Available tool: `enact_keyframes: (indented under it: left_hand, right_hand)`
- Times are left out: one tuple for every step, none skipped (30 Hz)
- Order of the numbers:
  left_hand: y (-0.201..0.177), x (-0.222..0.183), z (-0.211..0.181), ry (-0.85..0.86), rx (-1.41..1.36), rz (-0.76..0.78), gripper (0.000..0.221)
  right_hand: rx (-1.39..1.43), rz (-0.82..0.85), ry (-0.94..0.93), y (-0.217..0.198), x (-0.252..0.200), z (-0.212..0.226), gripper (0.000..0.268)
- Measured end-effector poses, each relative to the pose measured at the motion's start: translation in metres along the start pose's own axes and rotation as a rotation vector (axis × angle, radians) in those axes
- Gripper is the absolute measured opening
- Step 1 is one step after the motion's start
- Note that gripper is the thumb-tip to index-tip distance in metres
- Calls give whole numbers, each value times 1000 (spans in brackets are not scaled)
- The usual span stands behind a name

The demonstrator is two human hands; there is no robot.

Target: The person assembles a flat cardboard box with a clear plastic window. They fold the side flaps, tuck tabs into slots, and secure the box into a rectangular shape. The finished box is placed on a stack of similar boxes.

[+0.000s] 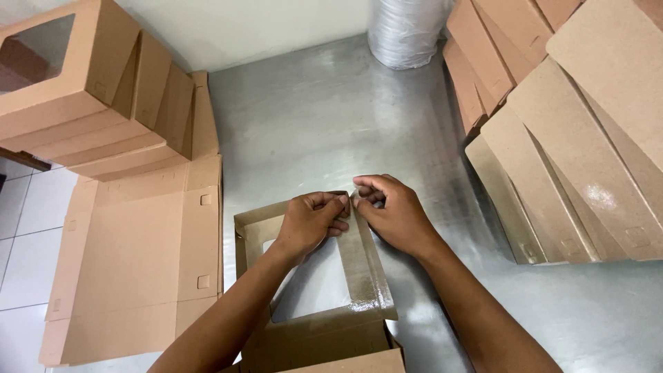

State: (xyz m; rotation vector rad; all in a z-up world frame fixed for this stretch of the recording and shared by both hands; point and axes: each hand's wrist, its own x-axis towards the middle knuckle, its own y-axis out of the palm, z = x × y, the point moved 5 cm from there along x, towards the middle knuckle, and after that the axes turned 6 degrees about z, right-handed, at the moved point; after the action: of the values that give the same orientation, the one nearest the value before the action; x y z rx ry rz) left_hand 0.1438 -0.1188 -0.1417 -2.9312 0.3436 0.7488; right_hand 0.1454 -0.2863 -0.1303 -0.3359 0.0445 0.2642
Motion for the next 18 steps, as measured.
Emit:
enact_keyframes:
  left_hand:
    - [0,-2,-3,21,34,-18,34]
    - [0,-4,-6,40,67,-36,30]
    - [1,-2,-5,39,69,-36,30]
    - [2,-1,-4,42,78,-44,28]
    - [2,1,-4,46,87,-53,26]
    - [2,1,-3,46,88,-52,26]
    - [1,1,-2,44,86,-54,26]
    - [1,1,-2,42,84,-55,26]
    - [2,1,-2,42,85,-53,26]
    - [2,1,-2,42,89,-60,26]
    - [2,1,-2,43,92,-67,26]
    - [3,2,0,42,92,-67,26]
    - [3,3,2,46,83,-69,26]
    - [4,4,3,50,73,-71,26]
    - [4,2,1,49,73,-71,26]
    - [5,0,-1,48,83,-73,26]
    - [6,-2,-3,47,94,-75,26]
    - [7,-1,-2,45,93,-75,26]
  right_hand:
    - [0,-17,45,0,2,-6,40]
    - [0,-33,90,0,3,-11,38]
    - [2,-33,92,1,4,-12,38]
    - [40,-32,110,2,5,-14,38]
    - [77,-32,128,3,6,-15,38]
    - [78,-33,129,4,6,-14,38]
    - [129,-34,139,5,5,-14,41]
    - [181,-36,148,5,4,-13,44]
    - [182,-38,148,4,5,-15,44]
    - [211,-47,142,5,6,-17,45]
    - [239,-56,136,5,6,-19,47]
    - [239,-55,136,6,6,-18,47]
    - [260,-55,134,6,6,-17,48]
    - [280,-56,133,7,5,-16,50]
    - [280,-54,134,8,6,-18,50]
    - [284,-55,129,9,7,-20,50]
    - [288,-56,123,10,8,-23,50]
    - [288,-55,125,10,8,-23,50]
